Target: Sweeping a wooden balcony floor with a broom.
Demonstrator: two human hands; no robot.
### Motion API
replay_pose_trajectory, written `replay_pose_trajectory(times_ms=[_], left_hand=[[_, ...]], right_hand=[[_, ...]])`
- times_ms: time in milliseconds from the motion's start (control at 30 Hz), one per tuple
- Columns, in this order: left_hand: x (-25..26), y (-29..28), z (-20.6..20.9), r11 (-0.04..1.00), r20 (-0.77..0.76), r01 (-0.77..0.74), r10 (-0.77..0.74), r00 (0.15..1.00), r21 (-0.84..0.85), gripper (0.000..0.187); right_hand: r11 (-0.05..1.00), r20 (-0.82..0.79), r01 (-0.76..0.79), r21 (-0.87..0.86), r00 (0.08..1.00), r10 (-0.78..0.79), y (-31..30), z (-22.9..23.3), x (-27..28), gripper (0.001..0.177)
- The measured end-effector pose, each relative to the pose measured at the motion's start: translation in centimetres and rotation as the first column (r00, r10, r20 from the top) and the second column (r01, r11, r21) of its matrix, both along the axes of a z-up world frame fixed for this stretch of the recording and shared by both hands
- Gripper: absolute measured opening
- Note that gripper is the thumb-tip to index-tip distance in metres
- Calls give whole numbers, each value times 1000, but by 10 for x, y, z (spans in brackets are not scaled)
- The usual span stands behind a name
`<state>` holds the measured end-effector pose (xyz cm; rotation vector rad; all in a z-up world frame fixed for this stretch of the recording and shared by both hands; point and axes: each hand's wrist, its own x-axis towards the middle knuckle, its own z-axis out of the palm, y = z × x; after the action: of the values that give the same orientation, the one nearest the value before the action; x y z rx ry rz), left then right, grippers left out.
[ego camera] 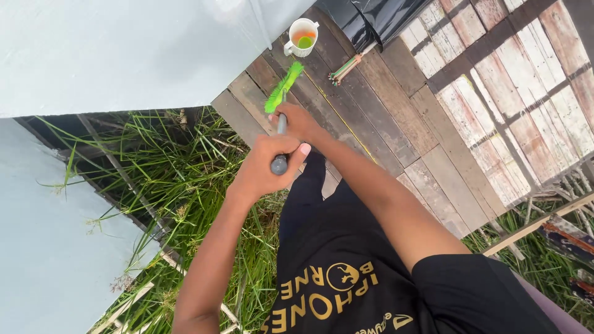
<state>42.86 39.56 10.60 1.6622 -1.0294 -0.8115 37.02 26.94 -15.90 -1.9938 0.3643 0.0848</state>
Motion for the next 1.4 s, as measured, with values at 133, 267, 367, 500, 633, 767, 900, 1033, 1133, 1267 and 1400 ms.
replay_pose_trajectory(times_ms=[133,267,367,500,633,767,900,1033,1133,1267,1400], left_hand=[[-28,-30,-11,990,19,105,-107,994,98,37],[-80,-66,-8,970,37,241,-240,970,-13,38],[-121,-86,-4,942,-1,321,-322,947,-96,36],[-153,-97,-6,959,51,282,-280,959,-33,39],[-166,-97,-7,979,-38,200,-199,979,44,39],[-177,-117,22,986,-189,157,-145,971,51,36],[-210,-159,56,945,67,327,-325,943,-24,34],[-250,-197,39,882,172,465,-448,877,-71,32],[-269,-216,13,841,226,537,-511,829,-67,31],[-281,-226,-8,879,120,477,-474,872,3,34],[-287,-228,-28,912,-66,410,-411,909,-21,33]], right_hand=[[994,58,74,-80,996,-69,-19,-27,-55,29],[993,32,86,78,996,-89,-46,-14,-126,29],[987,-22,105,118,994,-103,-63,-7,-180,27],[1000,-237,15,4,971,-14,-98,-20,-245,27],[991,-47,-123,-50,992,120,-121,-50,-291,31],[957,-223,-166,-237,968,113,-155,-9,-300,25],[971,-60,68,-229,995,-84,-186,26,-292,39],[962,38,244,-120,970,-241,-200,28,-301,35],[932,47,351,92,933,-356,-213,13,-320,32],[966,10,250,63,968,-251,-225,-43,-375,27],[994,-235,64,-87,969,-83,-244,-98,-424,30]])
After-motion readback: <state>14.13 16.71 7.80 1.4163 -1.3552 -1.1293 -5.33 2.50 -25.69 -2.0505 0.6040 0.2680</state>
